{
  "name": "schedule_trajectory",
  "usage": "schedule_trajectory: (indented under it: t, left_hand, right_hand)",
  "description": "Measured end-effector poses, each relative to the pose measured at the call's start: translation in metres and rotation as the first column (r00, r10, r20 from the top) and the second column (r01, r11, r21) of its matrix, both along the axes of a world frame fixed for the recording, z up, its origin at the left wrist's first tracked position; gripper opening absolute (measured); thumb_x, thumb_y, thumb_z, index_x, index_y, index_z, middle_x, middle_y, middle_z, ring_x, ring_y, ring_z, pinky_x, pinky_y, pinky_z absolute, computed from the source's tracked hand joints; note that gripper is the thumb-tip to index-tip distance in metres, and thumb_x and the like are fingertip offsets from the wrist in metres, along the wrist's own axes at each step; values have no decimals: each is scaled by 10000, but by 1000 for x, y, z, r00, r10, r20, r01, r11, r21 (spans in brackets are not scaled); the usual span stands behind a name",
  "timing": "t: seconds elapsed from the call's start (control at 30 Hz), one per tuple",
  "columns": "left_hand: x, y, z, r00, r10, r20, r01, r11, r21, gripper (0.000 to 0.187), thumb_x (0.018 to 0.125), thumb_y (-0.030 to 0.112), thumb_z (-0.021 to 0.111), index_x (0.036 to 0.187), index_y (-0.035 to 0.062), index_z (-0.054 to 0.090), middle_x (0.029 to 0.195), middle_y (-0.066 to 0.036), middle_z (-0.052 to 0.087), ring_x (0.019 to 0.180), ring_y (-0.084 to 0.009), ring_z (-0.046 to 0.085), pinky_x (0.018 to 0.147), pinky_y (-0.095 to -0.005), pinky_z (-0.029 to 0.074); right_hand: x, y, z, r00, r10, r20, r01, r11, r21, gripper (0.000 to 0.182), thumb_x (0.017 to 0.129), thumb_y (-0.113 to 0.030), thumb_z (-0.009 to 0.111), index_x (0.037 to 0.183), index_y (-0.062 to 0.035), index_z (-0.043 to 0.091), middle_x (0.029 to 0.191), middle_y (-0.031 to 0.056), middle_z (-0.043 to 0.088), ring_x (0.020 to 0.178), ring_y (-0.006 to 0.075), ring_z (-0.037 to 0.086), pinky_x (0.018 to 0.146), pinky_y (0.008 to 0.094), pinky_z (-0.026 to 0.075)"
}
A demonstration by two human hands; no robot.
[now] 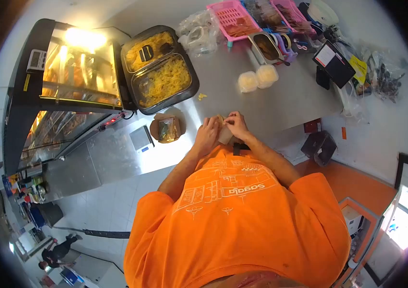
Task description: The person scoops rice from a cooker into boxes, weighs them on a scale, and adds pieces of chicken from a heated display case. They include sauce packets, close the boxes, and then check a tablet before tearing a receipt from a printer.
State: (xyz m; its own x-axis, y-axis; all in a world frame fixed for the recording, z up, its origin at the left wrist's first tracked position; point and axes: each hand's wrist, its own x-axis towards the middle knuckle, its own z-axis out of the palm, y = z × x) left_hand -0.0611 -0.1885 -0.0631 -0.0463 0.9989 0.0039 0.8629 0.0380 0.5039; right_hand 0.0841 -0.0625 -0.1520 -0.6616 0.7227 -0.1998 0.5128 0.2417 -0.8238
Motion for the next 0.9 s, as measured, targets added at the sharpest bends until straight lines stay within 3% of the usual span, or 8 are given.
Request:
schedule_trajectory:
  t: [0.17,0.3,0.43,0.5,0.57,0.67,0.8,0.9]
  left_hand:
    - [-16,12,-12,962,174,209,-204,970,135,291,798,111,676,1061,17,597,1223,-161,509,1103,-389,500,882,-433,508]
    - [-37,-2,31,916,331,226,-394,852,346,250,837,136,683,1048,24,610,1179,-169,552,1092,-383,521,903,-458,467]
    - [-73,-81,10,764,615,195,-605,577,548,335,800,221,752,1048,50,607,1124,-168,552,1084,-352,503,932,-463,374]
    - [-90,-132,-1,701,713,-17,-619,620,482,424,775,245,766,1106,58,578,1131,-149,549,1109,-339,490,975,-468,320]
    - [-100,-164,-12,688,725,-4,-678,645,351,430,803,217,752,1156,49,575,1201,-155,549,1144,-358,507,985,-473,363]
    - [-118,-173,-31,569,630,528,-791,596,141,439,843,178,732,1223,38,562,1259,-170,555,1173,-365,534,989,-448,426]
    - [-133,-156,-38,699,606,380,-701,685,197,421,870,136,714,1251,26,573,1207,-166,618,1180,-329,575,984,-399,464]
    - [-137,-143,-33,851,465,243,-524,777,349,405,835,183,731,1200,40,629,1185,-158,625,1130,-338,577,970,-423,464]
  right_hand:
    - [16,-3,7,982,54,-180,-77,989,-122,247,775,-184,727,991,-63,722,1287,169,523,1168,337,530,974,400,459]
    - [20,-32,78,939,325,114,-344,858,381,759,701,-308,781,1370,-112,481,1399,180,423,1275,374,432,1049,496,376]
    - [8,-19,65,965,150,217,-214,927,308,835,681,-353,813,1401,-156,438,1487,165,328,1353,377,350,1080,519,343]
    - [0,-12,65,962,48,269,-139,934,328,859,671,-398,822,1404,-157,444,1497,165,319,1361,374,343,1085,517,337]
    - [-16,-19,94,953,80,293,-226,831,509,855,695,-404,810,1419,-150,433,1492,147,349,1373,360,342,1094,514,329]
    - [-51,-34,94,851,455,263,-520,652,552,798,764,-387,767,1436,-134,420,1503,110,366,1397,330,330,1115,511,309]
    - [-111,-75,90,626,748,220,-712,434,553,660,870,-340,682,1435,-116,424,1532,72,354,1425,272,312,1145,502,283]
    - [-137,-99,66,633,756,167,-690,454,563,600,892,-327,661,1406,-97,455,1491,84,424,1396,251,367,1157,488,271]
